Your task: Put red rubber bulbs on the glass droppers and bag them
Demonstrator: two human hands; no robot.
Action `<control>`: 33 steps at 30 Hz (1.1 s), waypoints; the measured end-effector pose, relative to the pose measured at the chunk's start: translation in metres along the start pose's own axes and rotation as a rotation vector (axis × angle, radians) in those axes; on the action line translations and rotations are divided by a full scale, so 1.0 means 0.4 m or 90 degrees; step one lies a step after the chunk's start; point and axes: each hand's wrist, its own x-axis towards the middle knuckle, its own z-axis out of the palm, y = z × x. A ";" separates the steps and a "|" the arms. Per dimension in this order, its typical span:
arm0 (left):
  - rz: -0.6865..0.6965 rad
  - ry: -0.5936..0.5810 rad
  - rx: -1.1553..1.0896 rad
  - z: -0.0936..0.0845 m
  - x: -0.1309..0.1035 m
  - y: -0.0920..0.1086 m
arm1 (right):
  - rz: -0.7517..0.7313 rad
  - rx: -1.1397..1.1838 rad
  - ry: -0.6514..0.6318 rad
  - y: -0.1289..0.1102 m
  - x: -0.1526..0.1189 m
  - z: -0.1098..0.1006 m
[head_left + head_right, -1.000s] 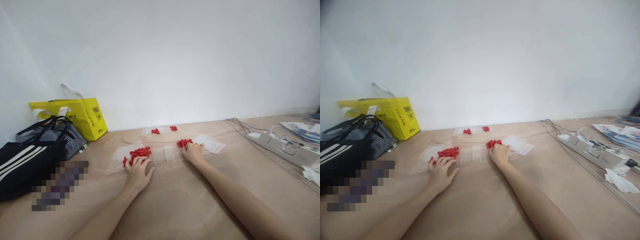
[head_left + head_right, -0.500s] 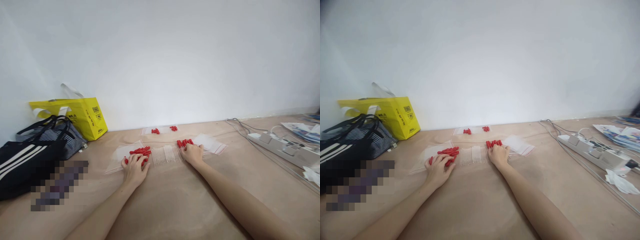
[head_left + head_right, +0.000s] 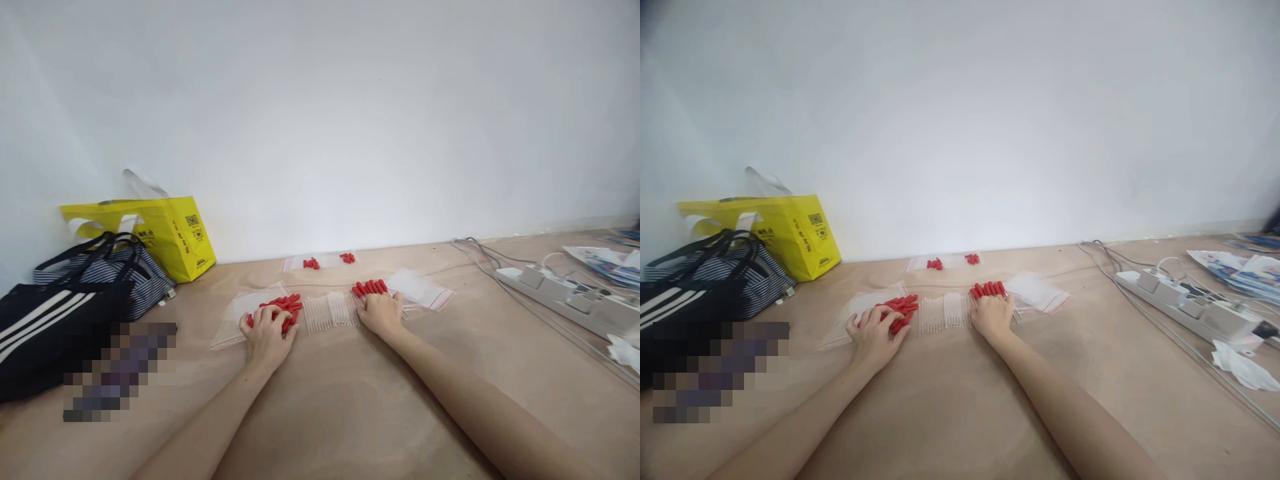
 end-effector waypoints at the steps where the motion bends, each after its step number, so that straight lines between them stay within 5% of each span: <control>1: 0.005 0.001 0.006 0.002 0.002 -0.001 | 0.003 -0.006 -0.006 -0.001 0.001 -0.001; 7: 0.006 0.029 0.013 0.019 0.011 -0.003 | 0.025 -0.006 -0.030 -0.006 0.008 -0.006; 13: 0.016 0.077 -0.065 -0.018 -0.002 0.025 | 0.035 0.018 -0.039 -0.003 0.012 -0.003; 22: 0.125 -0.061 -0.189 -0.044 -0.039 0.062 | 0.049 0.082 -0.022 0.004 0.015 0.004; 33: 0.141 -0.094 -0.195 -0.038 -0.040 0.059 | 0.074 0.122 -0.008 0.013 0.023 0.011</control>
